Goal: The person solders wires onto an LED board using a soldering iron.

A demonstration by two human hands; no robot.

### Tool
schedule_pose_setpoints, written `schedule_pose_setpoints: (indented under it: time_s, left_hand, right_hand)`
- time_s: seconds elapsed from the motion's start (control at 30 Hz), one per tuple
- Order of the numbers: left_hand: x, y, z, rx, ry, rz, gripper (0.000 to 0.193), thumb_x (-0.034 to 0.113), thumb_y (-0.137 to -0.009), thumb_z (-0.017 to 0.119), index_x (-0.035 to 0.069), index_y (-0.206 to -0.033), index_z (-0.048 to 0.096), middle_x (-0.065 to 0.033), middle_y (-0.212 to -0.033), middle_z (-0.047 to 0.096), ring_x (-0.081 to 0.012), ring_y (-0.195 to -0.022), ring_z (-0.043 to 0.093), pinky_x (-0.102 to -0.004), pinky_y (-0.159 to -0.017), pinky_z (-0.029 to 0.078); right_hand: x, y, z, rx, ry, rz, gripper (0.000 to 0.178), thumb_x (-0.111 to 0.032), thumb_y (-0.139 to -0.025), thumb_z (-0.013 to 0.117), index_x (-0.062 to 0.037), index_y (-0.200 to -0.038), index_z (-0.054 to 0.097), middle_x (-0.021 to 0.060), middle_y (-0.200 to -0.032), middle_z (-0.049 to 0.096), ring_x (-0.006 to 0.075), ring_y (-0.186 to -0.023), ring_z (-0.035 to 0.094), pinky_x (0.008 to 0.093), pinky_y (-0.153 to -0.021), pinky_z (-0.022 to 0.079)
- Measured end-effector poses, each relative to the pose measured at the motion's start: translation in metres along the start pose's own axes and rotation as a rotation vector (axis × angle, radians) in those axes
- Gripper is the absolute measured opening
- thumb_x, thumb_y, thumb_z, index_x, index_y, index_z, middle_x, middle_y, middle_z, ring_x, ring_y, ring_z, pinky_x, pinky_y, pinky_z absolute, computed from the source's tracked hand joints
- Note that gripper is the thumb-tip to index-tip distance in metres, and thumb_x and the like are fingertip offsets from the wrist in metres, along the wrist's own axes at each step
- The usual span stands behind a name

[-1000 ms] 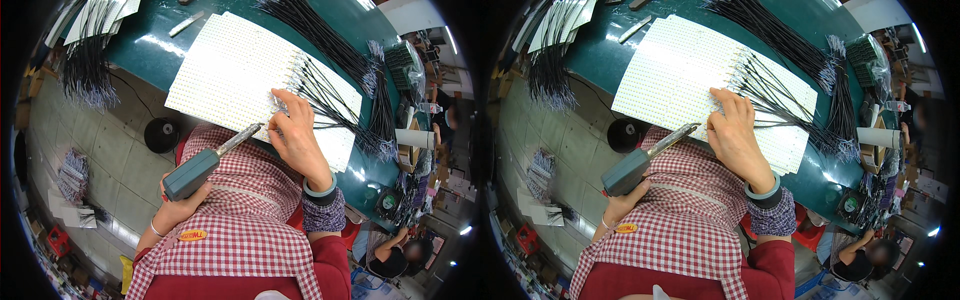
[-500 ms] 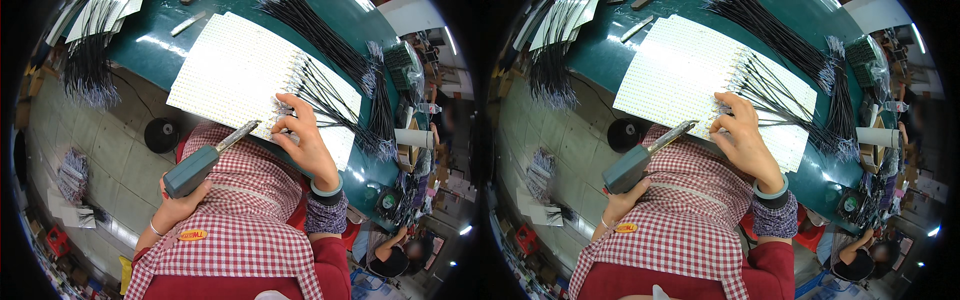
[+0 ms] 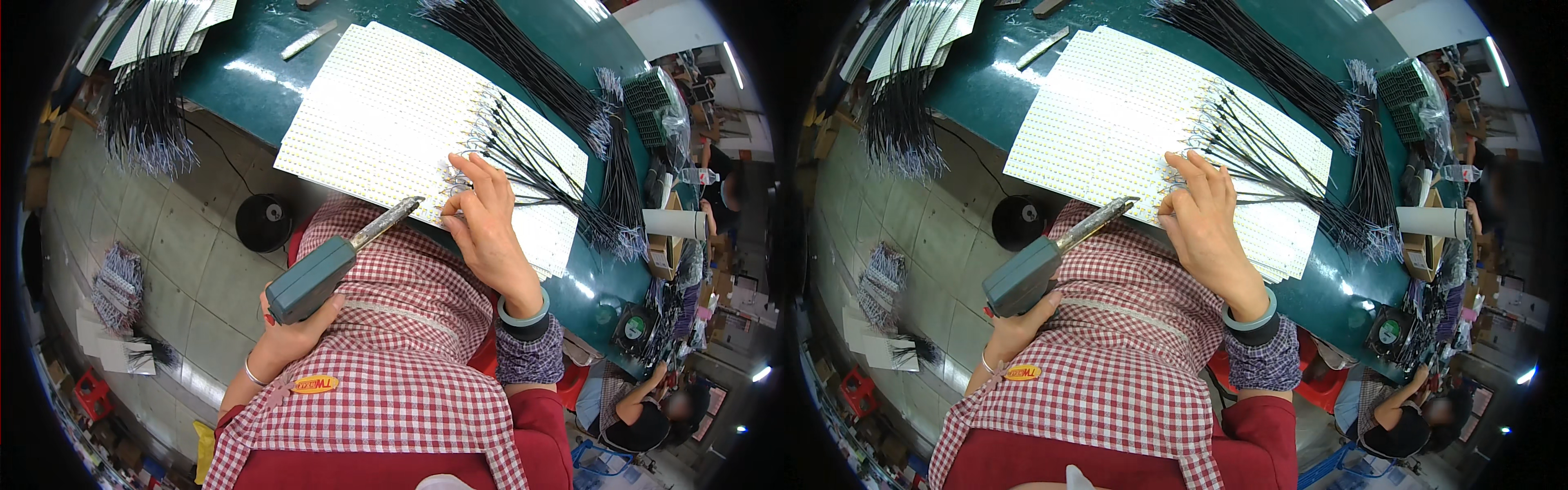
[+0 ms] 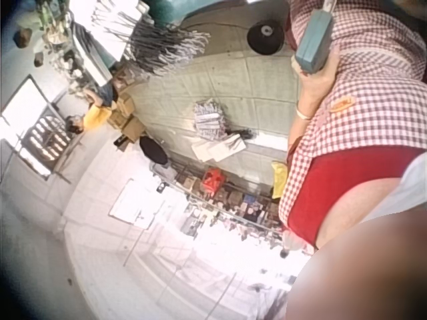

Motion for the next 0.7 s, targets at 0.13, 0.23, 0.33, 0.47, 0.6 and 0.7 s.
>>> schedule_pose_setpoints:
  time_s: [0.13, 0.23, 0.33, 0.47, 0.6, 0.7]
  left_hand:
    - [-0.001, 0.001, 0.0, -0.006, 0.012, -0.019, 0.021, 0.008, -0.076, 0.074, -0.002, -0.094, 0.069, -0.0091, -0.08, 0.071, -0.0136, -0.067, 0.067, -0.0259, -0.062, 0.052]
    - [-0.002, 0.003, 0.0, -0.014, 0.019, -0.047, 0.02, 0.008, -0.076, 0.074, -0.001, -0.094, 0.069, -0.0088, -0.08, 0.071, -0.0135, -0.067, 0.067, -0.0258, -0.062, 0.052]
    - [-0.001, 0.001, 0.0, -0.021, 0.037, -0.065, 0.02, 0.009, -0.076, 0.074, -0.001, -0.093, 0.069, -0.0087, -0.08, 0.071, -0.0138, -0.067, 0.067, -0.0255, -0.062, 0.052]
    - [-0.005, 0.004, 0.002, -0.052, 0.016, -0.049, 0.017, 0.008, -0.076, 0.074, 0.0, -0.09, 0.069, -0.008, -0.079, 0.071, -0.0146, -0.066, 0.067, -0.025, -0.061, 0.051]
    - [-0.002, 0.003, 0.002, -0.066, 0.012, -0.038, 0.016, 0.007, -0.076, 0.073, 0.0, -0.09, 0.068, -0.0076, -0.079, 0.07, -0.0144, -0.066, 0.066, -0.0249, -0.061, 0.051]
    - [-0.003, 0.003, 0.003, -0.069, 0.051, -0.055, 0.017, 0.006, -0.075, 0.073, 0.0, -0.09, 0.068, -0.0075, -0.079, 0.069, -0.0137, -0.066, 0.066, -0.0249, -0.061, 0.05]
  right_hand:
    - [-0.008, 0.002, 0.006, 0.06, 0.036, -0.002, 0.015, 0.0, -0.077, 0.065, -0.0048, -0.085, 0.053, 0.0158, -0.142, 0.04, 0.0368, -0.135, 0.033, 0.0502, -0.11, 0.023]
    - [-0.01, 0.004, 0.009, 0.089, 0.053, 0.005, 0.015, 0.001, -0.076, 0.064, -0.0041, -0.085, 0.053, 0.0167, -0.142, 0.04, 0.037, -0.135, 0.033, 0.0509, -0.11, 0.023]
    - [-0.01, 0.003, 0.01, 0.095, 0.046, 0.005, 0.016, 0.002, -0.076, 0.064, -0.0036, -0.085, 0.052, 0.017, -0.142, 0.04, 0.0372, -0.134, 0.034, 0.0511, -0.11, 0.024]
    - [-0.012, 0.002, 0.009, 0.084, 0.055, -0.011, 0.016, 0.002, -0.076, 0.064, -0.0033, -0.084, 0.052, 0.0169, -0.142, 0.04, 0.0371, -0.132, 0.036, 0.0504, -0.108, 0.026]
    - [-0.013, 0.001, 0.008, 0.081, 0.066, -0.023, 0.016, 0.003, -0.075, 0.064, -0.0033, -0.084, 0.051, 0.0168, -0.141, 0.041, 0.037, -0.132, 0.036, 0.0496, -0.107, 0.027]
    - [-0.014, 0.001, 0.008, 0.061, 0.071, -0.017, 0.016, 0.003, -0.075, 0.064, -0.0032, -0.083, 0.052, 0.0166, -0.141, 0.041, 0.0369, -0.131, 0.037, 0.049, -0.107, 0.028]
Point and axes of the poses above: each hand's wrist, its own y-axis away from the middle knuckle, its own z-axis out of the palm, x = y × z, the point moved 6 cm from there along -y, towards the middle knuckle
